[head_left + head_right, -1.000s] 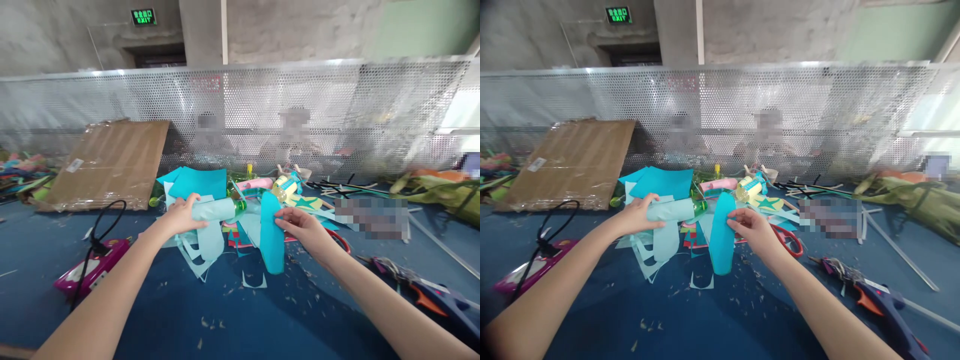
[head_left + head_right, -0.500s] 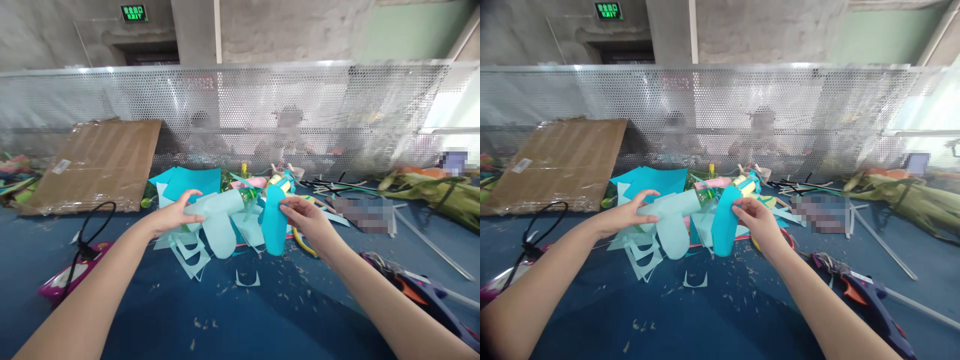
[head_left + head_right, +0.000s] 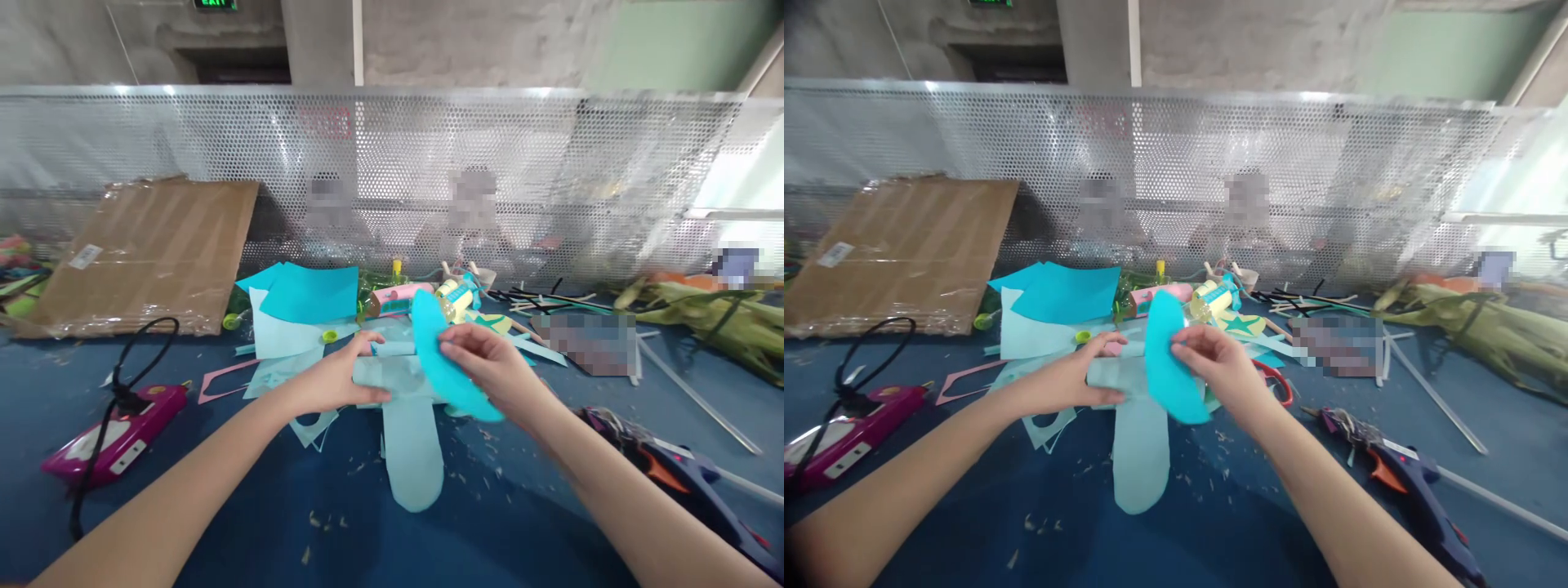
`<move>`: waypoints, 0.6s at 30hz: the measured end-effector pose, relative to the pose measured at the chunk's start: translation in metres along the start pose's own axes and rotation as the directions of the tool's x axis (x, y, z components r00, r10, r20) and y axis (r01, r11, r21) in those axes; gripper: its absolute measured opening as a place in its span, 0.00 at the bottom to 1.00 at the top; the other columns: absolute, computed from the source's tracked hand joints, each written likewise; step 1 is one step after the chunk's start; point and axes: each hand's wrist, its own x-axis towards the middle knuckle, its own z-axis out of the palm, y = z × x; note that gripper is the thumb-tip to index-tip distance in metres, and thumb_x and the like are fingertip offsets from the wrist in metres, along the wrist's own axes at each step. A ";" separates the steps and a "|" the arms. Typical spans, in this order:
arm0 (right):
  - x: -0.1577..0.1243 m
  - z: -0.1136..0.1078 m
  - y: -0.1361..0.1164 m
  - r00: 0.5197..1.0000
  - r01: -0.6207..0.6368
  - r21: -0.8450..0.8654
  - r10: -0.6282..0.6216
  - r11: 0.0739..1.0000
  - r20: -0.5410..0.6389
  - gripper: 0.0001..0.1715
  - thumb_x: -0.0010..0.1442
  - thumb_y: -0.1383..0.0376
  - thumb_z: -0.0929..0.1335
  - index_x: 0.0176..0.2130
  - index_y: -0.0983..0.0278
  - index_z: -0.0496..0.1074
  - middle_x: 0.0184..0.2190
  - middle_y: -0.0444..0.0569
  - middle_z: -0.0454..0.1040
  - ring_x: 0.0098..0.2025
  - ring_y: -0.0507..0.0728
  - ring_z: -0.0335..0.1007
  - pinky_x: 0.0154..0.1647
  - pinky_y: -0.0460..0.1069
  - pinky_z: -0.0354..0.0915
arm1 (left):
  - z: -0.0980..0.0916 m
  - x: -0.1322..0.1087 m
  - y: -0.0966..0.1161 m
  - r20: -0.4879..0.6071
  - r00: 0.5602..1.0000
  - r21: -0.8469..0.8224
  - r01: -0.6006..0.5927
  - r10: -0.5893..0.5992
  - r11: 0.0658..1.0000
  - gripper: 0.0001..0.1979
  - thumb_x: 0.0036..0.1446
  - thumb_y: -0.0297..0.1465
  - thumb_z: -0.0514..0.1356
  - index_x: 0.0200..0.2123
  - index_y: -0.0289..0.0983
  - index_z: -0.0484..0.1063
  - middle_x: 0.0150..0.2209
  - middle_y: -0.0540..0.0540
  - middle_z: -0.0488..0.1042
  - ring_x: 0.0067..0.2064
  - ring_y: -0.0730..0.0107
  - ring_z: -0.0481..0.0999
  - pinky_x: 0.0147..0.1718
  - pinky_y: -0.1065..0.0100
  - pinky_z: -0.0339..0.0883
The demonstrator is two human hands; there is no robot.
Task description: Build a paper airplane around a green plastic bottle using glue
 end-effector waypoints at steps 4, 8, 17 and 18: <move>-0.004 0.009 0.004 0.999 0.014 -0.200 -0.004 0.980 0.052 0.16 0.46 0.56 0.74 0.32 0.63 0.74 0.25 0.43 0.72 0.25 0.50 0.65 0.26 0.46 0.63 | 0.008 -0.002 0.006 -0.104 0.985 0.074 -0.133 0.140 0.988 0.43 0.43 0.46 0.67 0.59 0.46 0.52 0.62 0.38 0.54 0.59 0.45 0.60 0.53 0.49 0.60; -0.009 0.015 0.005 0.996 0.081 -0.337 -0.064 0.938 0.061 0.12 0.50 0.56 0.71 0.32 0.62 0.73 0.26 0.43 0.71 0.26 0.51 0.66 0.27 0.47 0.65 | 0.009 -0.004 0.007 -0.227 0.930 0.183 -0.252 0.290 0.950 0.39 0.43 0.37 0.68 0.58 0.47 0.55 0.60 0.41 0.54 0.58 0.47 0.60 0.54 0.48 0.59; -0.002 0.023 0.019 0.988 0.151 -0.511 -0.140 0.846 0.060 0.08 0.54 0.59 0.68 0.34 0.60 0.73 0.29 0.46 0.75 0.27 0.53 0.70 0.28 0.49 0.65 | 0.013 -0.003 0.007 -0.380 0.826 0.255 -0.338 0.415 0.906 0.28 0.48 0.26 0.64 0.52 0.48 0.63 0.50 0.45 0.59 0.51 0.57 0.64 0.51 0.54 0.62; -0.001 0.024 0.019 0.988 0.149 -0.525 -0.141 0.838 0.055 0.08 0.54 0.59 0.68 0.34 0.60 0.73 0.27 0.45 0.75 0.26 0.53 0.70 0.27 0.48 0.65 | 0.013 -0.001 0.006 -0.361 0.820 0.284 -0.357 0.444 0.890 0.21 0.50 0.26 0.62 0.47 0.47 0.68 0.48 0.46 0.62 0.51 0.58 0.64 0.51 0.54 0.62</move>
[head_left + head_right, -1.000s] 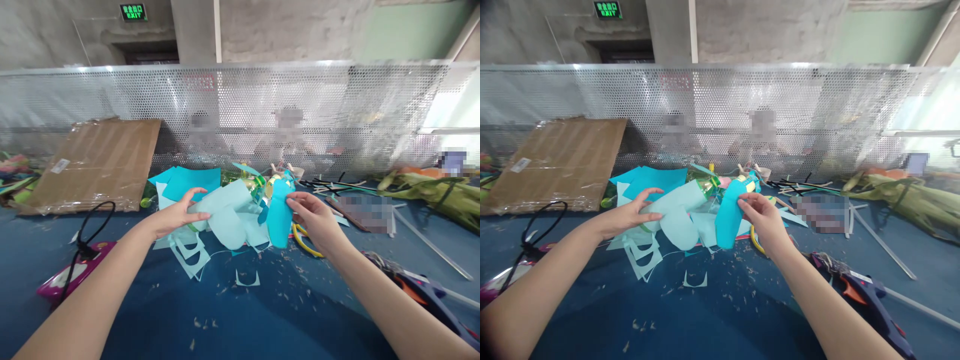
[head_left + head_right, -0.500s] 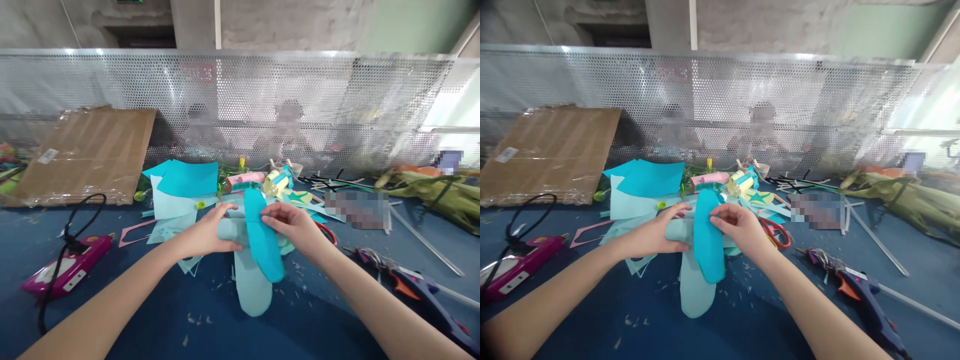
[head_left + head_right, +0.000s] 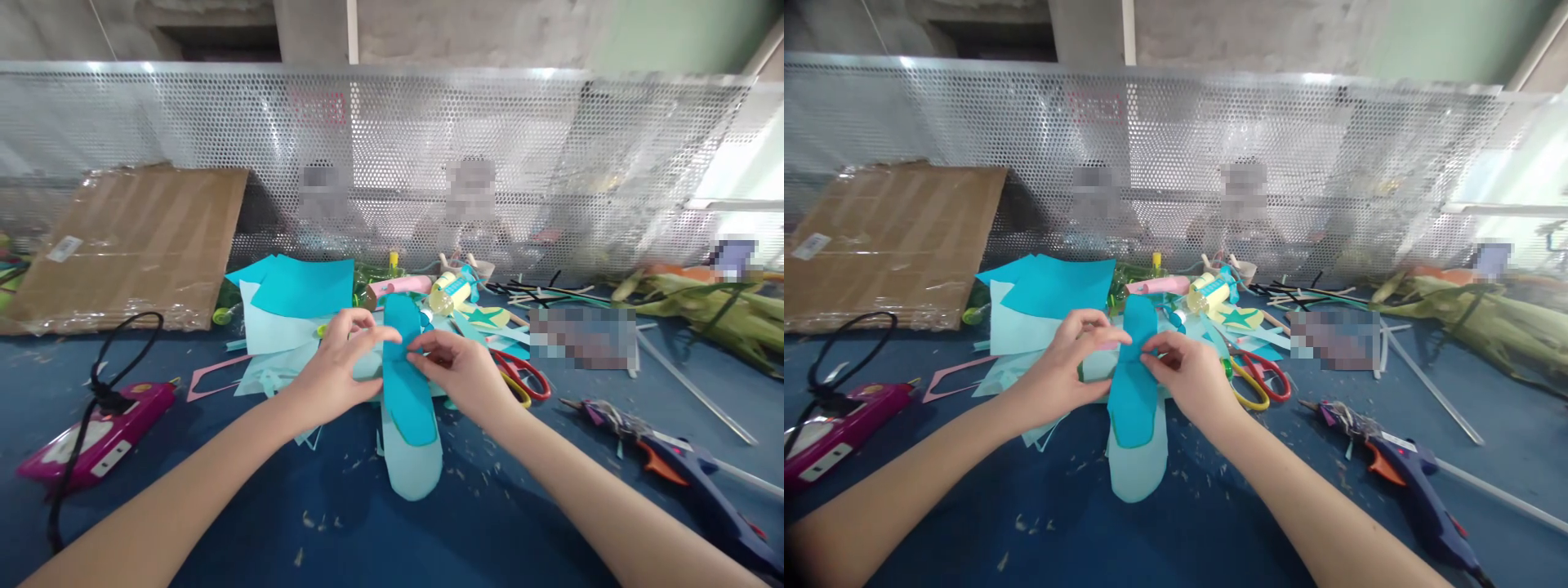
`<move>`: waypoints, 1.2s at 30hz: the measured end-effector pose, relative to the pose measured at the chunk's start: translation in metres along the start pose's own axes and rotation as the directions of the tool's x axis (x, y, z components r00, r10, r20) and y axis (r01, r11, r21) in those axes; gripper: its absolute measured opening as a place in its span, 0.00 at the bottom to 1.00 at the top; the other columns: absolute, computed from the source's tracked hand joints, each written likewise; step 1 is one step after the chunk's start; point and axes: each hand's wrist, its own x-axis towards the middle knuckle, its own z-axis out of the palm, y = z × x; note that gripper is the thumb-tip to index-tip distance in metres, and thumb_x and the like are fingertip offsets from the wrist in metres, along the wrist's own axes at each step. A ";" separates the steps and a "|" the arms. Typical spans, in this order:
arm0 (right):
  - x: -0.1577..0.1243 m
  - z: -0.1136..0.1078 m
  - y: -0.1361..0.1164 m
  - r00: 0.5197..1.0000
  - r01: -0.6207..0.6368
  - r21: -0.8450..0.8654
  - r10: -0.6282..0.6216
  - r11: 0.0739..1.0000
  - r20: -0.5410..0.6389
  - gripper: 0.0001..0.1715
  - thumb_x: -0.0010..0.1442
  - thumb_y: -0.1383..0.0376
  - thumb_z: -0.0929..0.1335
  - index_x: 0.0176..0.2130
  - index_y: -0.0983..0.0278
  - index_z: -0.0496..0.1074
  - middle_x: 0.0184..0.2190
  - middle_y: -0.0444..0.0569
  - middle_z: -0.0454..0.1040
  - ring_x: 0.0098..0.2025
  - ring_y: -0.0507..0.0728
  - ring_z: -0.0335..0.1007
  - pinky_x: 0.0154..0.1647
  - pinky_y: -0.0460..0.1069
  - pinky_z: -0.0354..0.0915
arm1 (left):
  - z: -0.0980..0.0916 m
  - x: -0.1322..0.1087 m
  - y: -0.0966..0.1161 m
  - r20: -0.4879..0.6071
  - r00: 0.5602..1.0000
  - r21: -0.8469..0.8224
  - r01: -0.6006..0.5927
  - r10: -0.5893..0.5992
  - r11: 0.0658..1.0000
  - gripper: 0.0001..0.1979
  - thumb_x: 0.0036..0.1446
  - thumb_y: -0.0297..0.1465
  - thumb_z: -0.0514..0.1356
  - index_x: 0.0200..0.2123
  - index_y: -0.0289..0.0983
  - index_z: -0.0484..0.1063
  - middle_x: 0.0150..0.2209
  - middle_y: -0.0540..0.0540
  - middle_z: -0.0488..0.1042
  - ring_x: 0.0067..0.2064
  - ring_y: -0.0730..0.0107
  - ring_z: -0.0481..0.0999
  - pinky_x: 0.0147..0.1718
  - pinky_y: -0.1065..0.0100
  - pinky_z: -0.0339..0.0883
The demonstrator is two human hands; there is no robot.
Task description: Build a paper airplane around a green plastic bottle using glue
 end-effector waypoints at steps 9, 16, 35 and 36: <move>0.004 -0.007 -0.010 0.995 0.083 -0.234 -0.093 0.969 -0.033 0.12 0.57 0.63 0.64 0.35 0.61 0.77 0.35 0.49 0.77 0.22 0.51 0.68 0.27 0.50 0.65 | 0.011 0.006 -0.015 0.020 0.998 -0.098 0.064 -0.062 0.993 0.07 0.54 0.28 0.59 0.36 0.42 0.74 0.40 0.48 0.76 0.48 0.59 0.71 0.49 0.56 0.64; 0.004 -0.015 -0.001 0.991 0.132 -0.241 -0.134 0.961 0.008 0.16 0.50 0.69 0.65 0.38 0.59 0.77 0.47 0.52 0.70 0.23 0.49 0.65 0.27 0.50 0.66 | 0.010 0.007 -0.007 0.011 0.992 -0.126 0.122 -0.122 0.985 0.07 0.54 0.29 0.58 0.35 0.41 0.75 0.39 0.47 0.77 0.48 0.59 0.72 0.49 0.57 0.65; 0.007 -0.004 -0.007 0.990 0.100 -0.418 -0.131 0.903 -0.046 0.04 0.54 0.65 0.69 0.27 0.62 0.70 0.29 0.46 0.71 0.23 0.52 0.64 0.28 0.48 0.61 | 0.015 0.011 -0.010 -0.003 0.985 -0.221 0.165 -0.170 0.961 0.07 0.55 0.34 0.59 0.33 0.40 0.75 0.37 0.45 0.76 0.42 0.59 0.73 0.44 0.58 0.67; 0.007 -0.004 -0.006 0.990 0.097 -0.421 -0.131 0.902 -0.051 0.04 0.53 0.65 0.69 0.27 0.62 0.70 0.29 0.46 0.71 0.23 0.51 0.64 0.28 0.48 0.61 | 0.015 0.012 -0.010 -0.008 0.985 -0.218 0.168 -0.174 0.961 0.06 0.54 0.34 0.59 0.32 0.40 0.75 0.37 0.45 0.76 0.42 0.60 0.73 0.44 0.58 0.67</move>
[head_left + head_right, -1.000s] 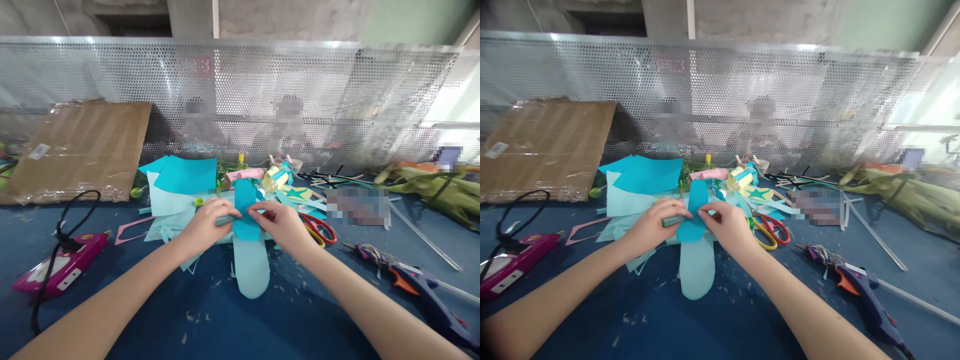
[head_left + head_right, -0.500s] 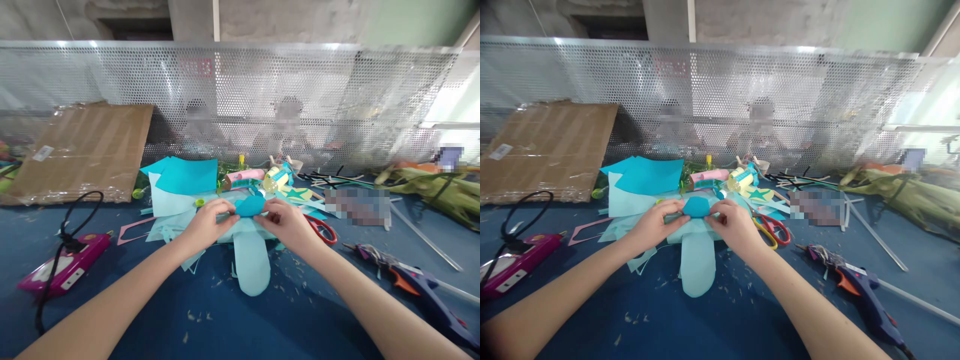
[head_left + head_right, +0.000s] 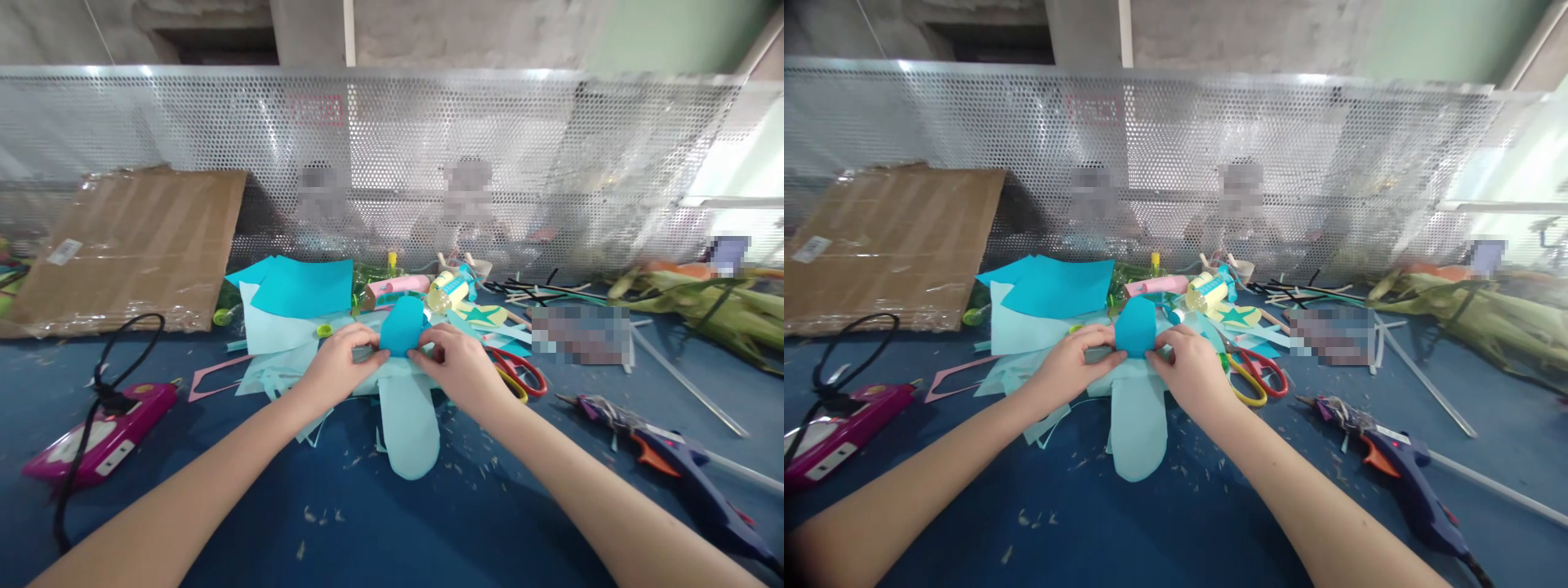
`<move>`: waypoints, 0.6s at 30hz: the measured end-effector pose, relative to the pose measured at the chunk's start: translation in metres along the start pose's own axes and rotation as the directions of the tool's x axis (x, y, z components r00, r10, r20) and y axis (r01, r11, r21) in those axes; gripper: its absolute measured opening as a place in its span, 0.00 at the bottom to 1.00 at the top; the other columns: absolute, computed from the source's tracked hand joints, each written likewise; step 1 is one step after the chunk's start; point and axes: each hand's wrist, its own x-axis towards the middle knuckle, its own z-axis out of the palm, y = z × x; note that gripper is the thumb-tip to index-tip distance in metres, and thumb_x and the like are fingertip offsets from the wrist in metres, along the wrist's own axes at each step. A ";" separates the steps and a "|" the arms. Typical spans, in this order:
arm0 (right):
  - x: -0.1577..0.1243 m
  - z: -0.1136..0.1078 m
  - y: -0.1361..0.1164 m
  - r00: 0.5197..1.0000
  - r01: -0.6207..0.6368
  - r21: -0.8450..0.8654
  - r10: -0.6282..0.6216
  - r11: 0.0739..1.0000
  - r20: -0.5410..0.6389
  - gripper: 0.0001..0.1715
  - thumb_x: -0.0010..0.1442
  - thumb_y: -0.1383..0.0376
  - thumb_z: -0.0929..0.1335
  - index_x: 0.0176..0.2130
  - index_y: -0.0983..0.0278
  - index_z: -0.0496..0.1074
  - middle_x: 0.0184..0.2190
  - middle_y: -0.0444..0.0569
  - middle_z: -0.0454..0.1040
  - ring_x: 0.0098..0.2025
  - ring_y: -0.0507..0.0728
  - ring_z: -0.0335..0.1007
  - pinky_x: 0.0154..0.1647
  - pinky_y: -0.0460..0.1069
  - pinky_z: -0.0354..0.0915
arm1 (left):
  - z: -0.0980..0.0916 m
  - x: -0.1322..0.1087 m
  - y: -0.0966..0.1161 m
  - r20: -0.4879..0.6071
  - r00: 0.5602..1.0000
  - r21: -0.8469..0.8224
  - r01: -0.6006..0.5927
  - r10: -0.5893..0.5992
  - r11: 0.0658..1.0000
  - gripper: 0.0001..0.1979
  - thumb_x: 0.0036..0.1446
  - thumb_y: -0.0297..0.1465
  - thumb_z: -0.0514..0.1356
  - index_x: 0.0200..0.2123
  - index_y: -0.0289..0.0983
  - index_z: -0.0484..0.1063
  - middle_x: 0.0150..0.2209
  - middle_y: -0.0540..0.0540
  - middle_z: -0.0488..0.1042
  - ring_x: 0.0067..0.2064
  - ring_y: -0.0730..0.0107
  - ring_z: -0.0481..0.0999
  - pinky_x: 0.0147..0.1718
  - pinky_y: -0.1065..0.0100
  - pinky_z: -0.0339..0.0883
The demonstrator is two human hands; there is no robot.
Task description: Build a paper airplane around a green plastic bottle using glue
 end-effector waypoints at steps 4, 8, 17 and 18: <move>-0.001 0.003 0.001 0.999 -0.004 0.004 0.004 1.000 -0.042 0.03 0.53 0.65 0.69 0.28 0.62 0.71 0.29 0.46 0.71 0.21 0.51 0.62 0.27 0.48 0.62 | 0.002 0.002 -0.001 -0.023 1.000 0.012 0.020 -0.019 1.000 0.05 0.53 0.33 0.60 0.30 0.39 0.74 0.36 0.46 0.75 0.40 0.61 0.73 0.42 0.59 0.67; 0.000 0.004 0.002 0.997 -0.005 0.007 0.005 1.000 -0.074 0.03 0.53 0.65 0.69 0.29 0.62 0.70 0.30 0.46 0.70 0.22 0.51 0.63 0.28 0.49 0.62 | 0.002 0.003 -0.001 -0.024 0.998 0.018 0.051 -0.050 0.999 0.05 0.52 0.32 0.61 0.30 0.38 0.74 0.35 0.46 0.76 0.39 0.61 0.74 0.41 0.60 0.67; 0.002 0.004 0.002 0.998 -0.019 -0.013 0.018 1.000 -0.053 0.04 0.54 0.66 0.69 0.28 0.61 0.70 0.27 0.44 0.69 0.23 0.51 0.63 0.29 0.48 0.60 | 0.003 0.002 -0.003 -0.050 0.996 -0.005 0.080 -0.080 0.997 0.08 0.50 0.36 0.61 0.31 0.37 0.73 0.39 0.44 0.73 0.42 0.60 0.73 0.44 0.58 0.68; 0.002 0.004 0.002 0.999 -0.021 -0.016 0.021 1.000 -0.050 0.03 0.54 0.66 0.69 0.28 0.62 0.71 0.27 0.44 0.70 0.23 0.51 0.63 0.29 0.48 0.60 | 0.003 0.003 -0.004 -0.061 0.994 -0.001 0.088 -0.088 0.996 0.08 0.50 0.36 0.61 0.30 0.37 0.72 0.38 0.44 0.72 0.42 0.60 0.74 0.44 0.58 0.69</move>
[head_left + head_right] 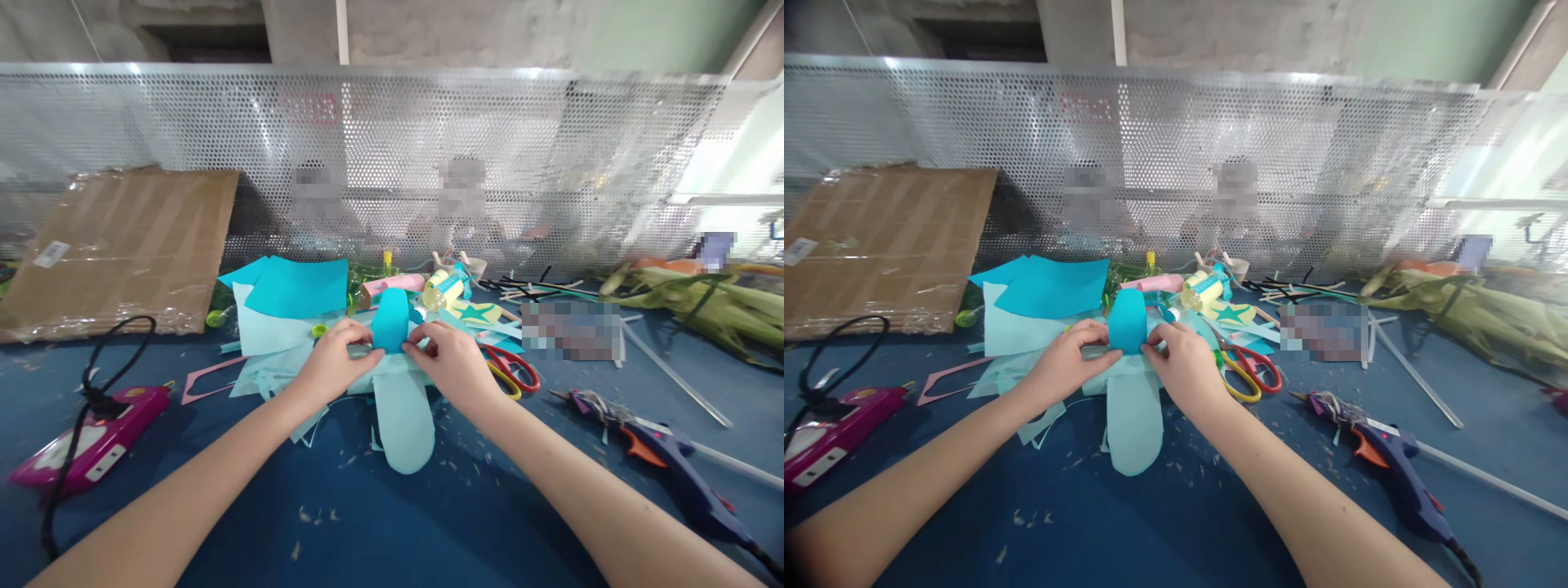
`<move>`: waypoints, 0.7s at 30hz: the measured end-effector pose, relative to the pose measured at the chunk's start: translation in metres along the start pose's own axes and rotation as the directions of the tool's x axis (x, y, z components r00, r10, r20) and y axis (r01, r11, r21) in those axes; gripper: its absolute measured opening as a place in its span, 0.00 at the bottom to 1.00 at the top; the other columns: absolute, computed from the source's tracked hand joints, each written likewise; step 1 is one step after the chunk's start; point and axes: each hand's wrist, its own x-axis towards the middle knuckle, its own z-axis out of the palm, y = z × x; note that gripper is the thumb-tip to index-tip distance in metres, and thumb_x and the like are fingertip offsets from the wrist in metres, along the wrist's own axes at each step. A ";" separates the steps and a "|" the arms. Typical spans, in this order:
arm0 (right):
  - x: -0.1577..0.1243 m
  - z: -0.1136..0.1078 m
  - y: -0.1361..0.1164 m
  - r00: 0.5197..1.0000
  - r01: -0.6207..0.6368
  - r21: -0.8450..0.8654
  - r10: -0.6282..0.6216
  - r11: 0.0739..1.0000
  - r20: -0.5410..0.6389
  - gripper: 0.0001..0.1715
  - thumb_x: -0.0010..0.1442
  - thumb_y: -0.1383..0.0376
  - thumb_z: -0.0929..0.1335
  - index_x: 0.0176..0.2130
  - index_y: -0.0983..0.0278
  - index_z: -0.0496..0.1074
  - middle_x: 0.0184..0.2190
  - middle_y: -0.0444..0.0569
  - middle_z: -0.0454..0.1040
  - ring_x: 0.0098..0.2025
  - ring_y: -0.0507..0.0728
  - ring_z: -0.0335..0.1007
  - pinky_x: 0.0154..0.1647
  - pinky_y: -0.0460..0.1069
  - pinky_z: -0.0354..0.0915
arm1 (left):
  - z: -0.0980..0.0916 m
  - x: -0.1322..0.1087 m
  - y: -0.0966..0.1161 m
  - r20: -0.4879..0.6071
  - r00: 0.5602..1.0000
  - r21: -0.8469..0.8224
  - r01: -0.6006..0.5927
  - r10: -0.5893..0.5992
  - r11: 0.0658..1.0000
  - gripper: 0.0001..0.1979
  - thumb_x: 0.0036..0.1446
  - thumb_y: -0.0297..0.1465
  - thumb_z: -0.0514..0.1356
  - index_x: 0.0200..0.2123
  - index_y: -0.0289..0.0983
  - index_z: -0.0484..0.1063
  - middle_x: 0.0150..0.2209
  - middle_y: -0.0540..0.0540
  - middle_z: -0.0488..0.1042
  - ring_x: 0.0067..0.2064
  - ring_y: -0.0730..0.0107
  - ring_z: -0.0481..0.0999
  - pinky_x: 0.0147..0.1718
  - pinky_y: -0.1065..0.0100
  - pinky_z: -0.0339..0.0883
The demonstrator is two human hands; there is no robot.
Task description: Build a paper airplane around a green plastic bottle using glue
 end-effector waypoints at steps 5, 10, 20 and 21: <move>-0.001 -0.004 -0.002 0.999 0.018 -0.014 -0.017 1.000 0.036 0.03 0.54 0.67 0.69 0.30 0.62 0.74 0.26 0.45 0.71 0.24 0.51 0.65 0.29 0.47 0.61 | 0.001 0.001 -0.002 -0.008 1.000 0.034 -0.006 0.007 0.999 0.09 0.50 0.37 0.61 0.29 0.38 0.70 0.37 0.44 0.72 0.42 0.59 0.73 0.43 0.57 0.68; -0.005 -0.010 -0.006 1.000 0.028 0.003 -0.028 1.000 -0.003 0.04 0.55 0.68 0.68 0.31 0.62 0.75 0.26 0.44 0.72 0.23 0.50 0.65 0.29 0.46 0.62 | -0.001 0.001 0.000 0.020 0.999 0.044 -0.027 0.027 0.999 0.11 0.50 0.39 0.59 0.30 0.38 0.72 0.38 0.44 0.73 0.41 0.59 0.73 0.42 0.58 0.68; -0.014 -0.110 0.019 0.947 -0.318 -0.413 0.309 0.853 -0.092 0.06 0.54 0.60 0.68 0.30 0.61 0.73 0.27 0.46 0.76 0.30 0.57 0.71 0.30 0.48 0.59 | -0.002 0.000 0.002 0.018 1.000 0.075 -0.020 0.019 0.997 0.14 0.51 0.43 0.57 0.31 0.38 0.72 0.37 0.43 0.72 0.41 0.58 0.72 0.40 0.59 0.68; -0.025 -0.124 0.024 0.917 -0.381 -0.477 0.389 0.792 -0.088 0.07 0.54 0.59 0.67 0.29 0.60 0.72 0.27 0.47 0.76 0.30 0.58 0.71 0.31 0.49 0.59 | -0.002 0.000 0.000 0.011 1.000 0.069 -0.023 0.022 0.997 0.14 0.51 0.43 0.57 0.31 0.38 0.72 0.37 0.43 0.72 0.41 0.58 0.72 0.40 0.59 0.68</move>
